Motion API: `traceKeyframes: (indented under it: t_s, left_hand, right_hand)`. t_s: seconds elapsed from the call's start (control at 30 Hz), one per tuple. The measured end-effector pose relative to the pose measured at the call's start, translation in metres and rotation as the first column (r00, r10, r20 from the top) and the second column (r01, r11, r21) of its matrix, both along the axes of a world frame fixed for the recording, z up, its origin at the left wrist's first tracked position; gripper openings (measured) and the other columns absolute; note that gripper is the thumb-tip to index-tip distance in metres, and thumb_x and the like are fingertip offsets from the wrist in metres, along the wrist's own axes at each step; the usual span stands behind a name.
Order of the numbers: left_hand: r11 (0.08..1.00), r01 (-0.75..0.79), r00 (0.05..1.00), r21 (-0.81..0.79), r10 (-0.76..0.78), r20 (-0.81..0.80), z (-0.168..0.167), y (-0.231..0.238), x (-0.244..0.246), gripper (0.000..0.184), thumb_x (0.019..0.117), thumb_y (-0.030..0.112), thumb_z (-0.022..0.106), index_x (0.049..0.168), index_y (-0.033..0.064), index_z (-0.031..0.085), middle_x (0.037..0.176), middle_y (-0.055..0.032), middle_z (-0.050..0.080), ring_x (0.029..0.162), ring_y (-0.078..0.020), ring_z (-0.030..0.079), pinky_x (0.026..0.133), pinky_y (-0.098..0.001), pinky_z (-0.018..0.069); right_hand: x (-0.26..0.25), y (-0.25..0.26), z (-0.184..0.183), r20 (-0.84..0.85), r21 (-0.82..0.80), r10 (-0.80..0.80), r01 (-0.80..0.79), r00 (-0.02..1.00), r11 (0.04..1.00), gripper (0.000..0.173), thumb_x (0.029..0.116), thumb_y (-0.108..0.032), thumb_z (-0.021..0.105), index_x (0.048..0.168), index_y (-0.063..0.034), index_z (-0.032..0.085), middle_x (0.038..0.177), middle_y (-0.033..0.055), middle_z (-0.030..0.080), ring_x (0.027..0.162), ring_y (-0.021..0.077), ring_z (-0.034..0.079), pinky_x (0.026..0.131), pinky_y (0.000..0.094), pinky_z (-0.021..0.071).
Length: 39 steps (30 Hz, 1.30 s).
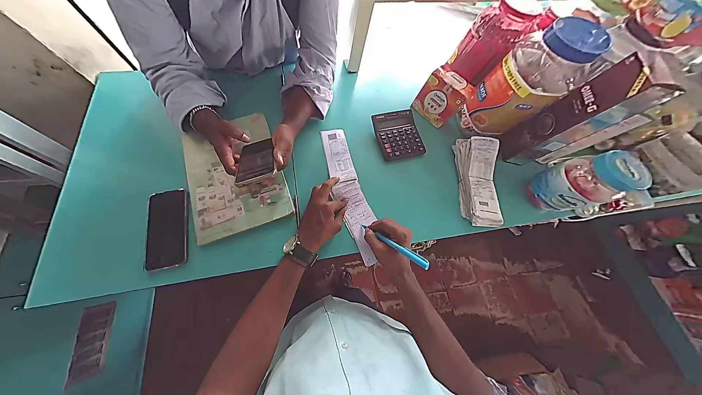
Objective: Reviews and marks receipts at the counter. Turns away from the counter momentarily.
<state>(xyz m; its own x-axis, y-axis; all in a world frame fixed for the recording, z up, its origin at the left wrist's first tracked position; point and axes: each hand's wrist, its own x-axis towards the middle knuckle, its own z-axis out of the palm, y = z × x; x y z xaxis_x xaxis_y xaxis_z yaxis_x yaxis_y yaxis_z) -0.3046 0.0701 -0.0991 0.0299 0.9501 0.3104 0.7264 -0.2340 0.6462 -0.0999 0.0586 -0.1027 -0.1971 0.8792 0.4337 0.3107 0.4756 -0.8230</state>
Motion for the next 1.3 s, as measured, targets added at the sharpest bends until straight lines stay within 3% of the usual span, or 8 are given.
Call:
traceKeyframes:
  t_s: [0.67,0.83,1.13,1.3]
  left_hand:
    - [1.0,0.006,1.0,-0.005,-0.006,-0.008,0.002,0.001,0.0,0.017,0.0948,0.019,0.069,0.1,0.01,0.082,0.154,-0.0156,0.048,0.133,-0.0345,0.05,0.111,-0.0472,0.0429]
    - [1.0,0.006,1.0,-0.005,-0.006,-0.01,0.0,0.001,-0.001,0.019,0.0959,0.021,0.067,0.101,0.0115,0.083,0.153,-0.0154,0.049,0.133,-0.0347,0.05,0.111,-0.048,0.0423]
    - [1.0,0.007,1.0,-0.015,-0.007,-0.01,0.002,0.001,-0.002,0.018,0.0957,0.021,0.068,0.102,0.0119,0.083,0.154,-0.0157,0.048,0.134,-0.0342,0.05,0.112,-0.0475,0.0421]
    - [1.0,-0.002,1.0,-0.024,0.001,-0.012,0.002,0.0,-0.001,0.019,0.096,0.022,0.067,0.102,0.0123,0.083,0.155,-0.0143,0.048,0.136,-0.0329,0.049,0.112,-0.0464,0.0429]
  right_hand:
    - [-0.005,-0.001,0.004,0.048,-0.006,-0.081,0.082,0.996,0.997,0.009,0.0808,-0.007,0.068,0.074,-0.0019,0.071,0.069,0.004,0.066,0.061,0.0043,0.06,0.056,0.0191,0.0491]
    - [0.005,0.003,0.004,-0.045,-0.008,-0.062,0.062,0.997,0.998,0.008,0.0826,-0.005,0.066,0.078,-0.0006,0.071,0.071,0.0021,0.068,0.063,0.0008,0.061,0.058,0.0165,0.0513]
    - [0.005,0.005,0.002,0.055,0.011,-0.087,0.087,0.995,0.996,0.01,0.0822,-0.008,0.067,0.077,-0.0013,0.073,0.072,0.0051,0.068,0.064,0.0053,0.062,0.059,0.0195,0.0508]
    - [0.006,0.005,0.003,-0.027,-0.039,-0.105,0.104,0.994,0.994,0.009,0.0836,-0.006,0.067,0.078,-0.0011,0.071,0.069,0.0013,0.067,0.06,0.0,0.06,0.056,0.016,0.0501]
